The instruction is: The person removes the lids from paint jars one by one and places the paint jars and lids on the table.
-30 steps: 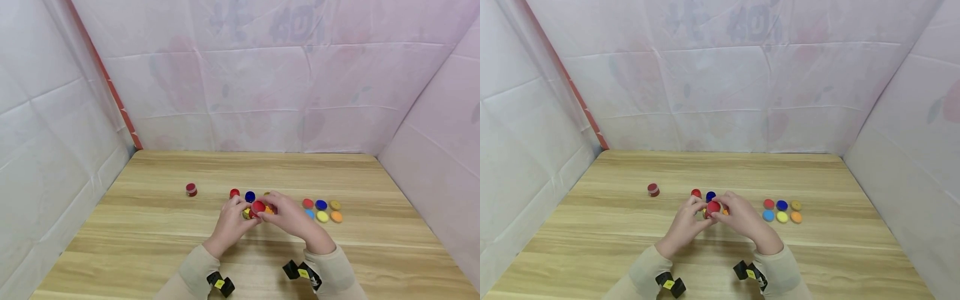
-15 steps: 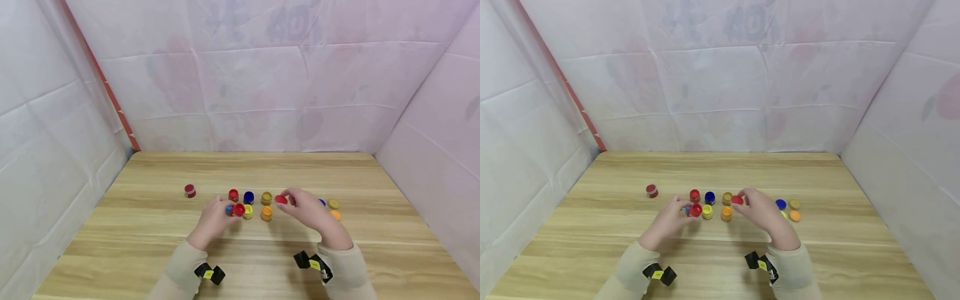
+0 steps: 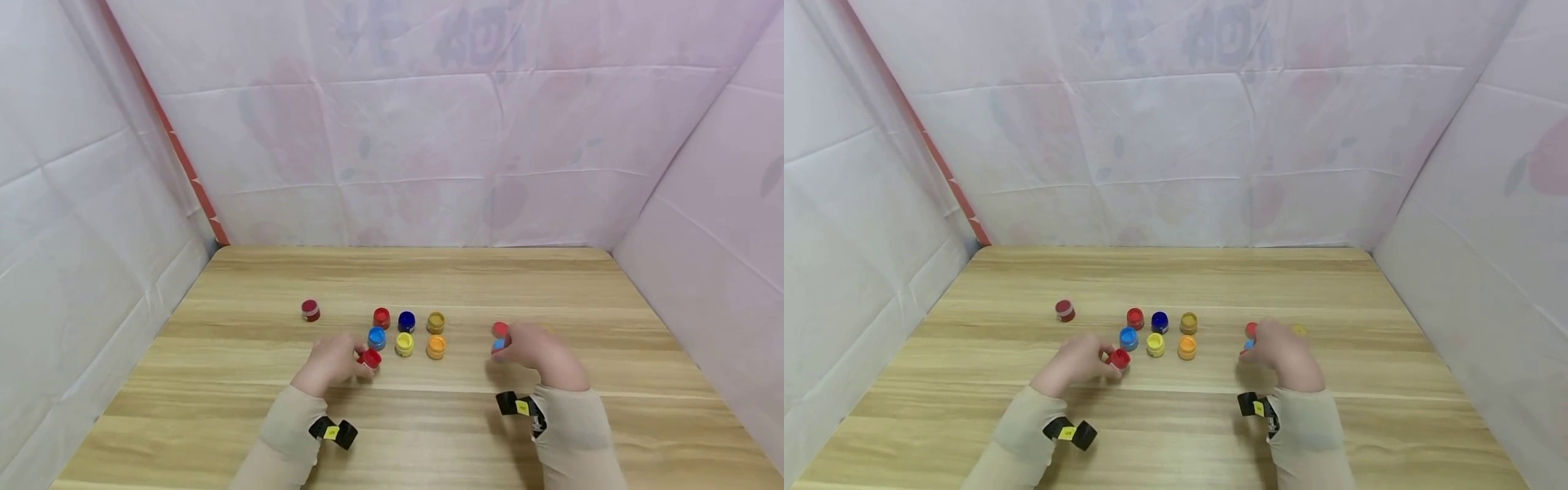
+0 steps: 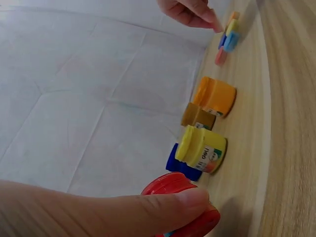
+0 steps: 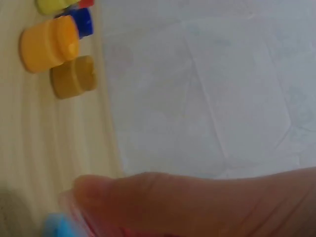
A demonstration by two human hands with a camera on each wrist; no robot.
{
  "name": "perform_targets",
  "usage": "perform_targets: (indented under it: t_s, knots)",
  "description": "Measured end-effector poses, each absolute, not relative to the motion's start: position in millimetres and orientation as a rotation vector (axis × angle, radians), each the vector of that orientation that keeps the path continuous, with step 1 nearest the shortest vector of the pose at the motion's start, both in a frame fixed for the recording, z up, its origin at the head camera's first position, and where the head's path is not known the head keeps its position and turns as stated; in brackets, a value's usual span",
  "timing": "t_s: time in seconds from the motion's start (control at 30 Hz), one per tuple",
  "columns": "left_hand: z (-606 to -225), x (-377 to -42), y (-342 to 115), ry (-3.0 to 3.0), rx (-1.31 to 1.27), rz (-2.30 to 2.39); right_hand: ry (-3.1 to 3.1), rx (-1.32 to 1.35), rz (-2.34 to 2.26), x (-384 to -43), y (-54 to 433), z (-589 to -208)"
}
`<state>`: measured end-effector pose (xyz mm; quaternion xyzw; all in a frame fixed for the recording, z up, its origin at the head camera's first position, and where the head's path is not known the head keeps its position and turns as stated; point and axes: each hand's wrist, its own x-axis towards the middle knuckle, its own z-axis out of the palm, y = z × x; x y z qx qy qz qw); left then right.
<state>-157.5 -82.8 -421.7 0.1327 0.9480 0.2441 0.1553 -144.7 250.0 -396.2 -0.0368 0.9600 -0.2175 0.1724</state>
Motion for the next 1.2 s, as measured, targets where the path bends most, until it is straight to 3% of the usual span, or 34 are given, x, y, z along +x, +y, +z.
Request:
perform_targets:
  t_s: [0.73, 1.2]
  knots:
    - [-443.6, -169.5, -81.8, 2.753, 0.240, 0.766, 2.689, -0.050, -0.576, -153.8, 250.4, -411.9]
    - [-458.0, -170.6, -72.0, 2.852, 0.288, 0.886, 2.721, -0.092, -0.583, -157.2, 253.0, -423.4]
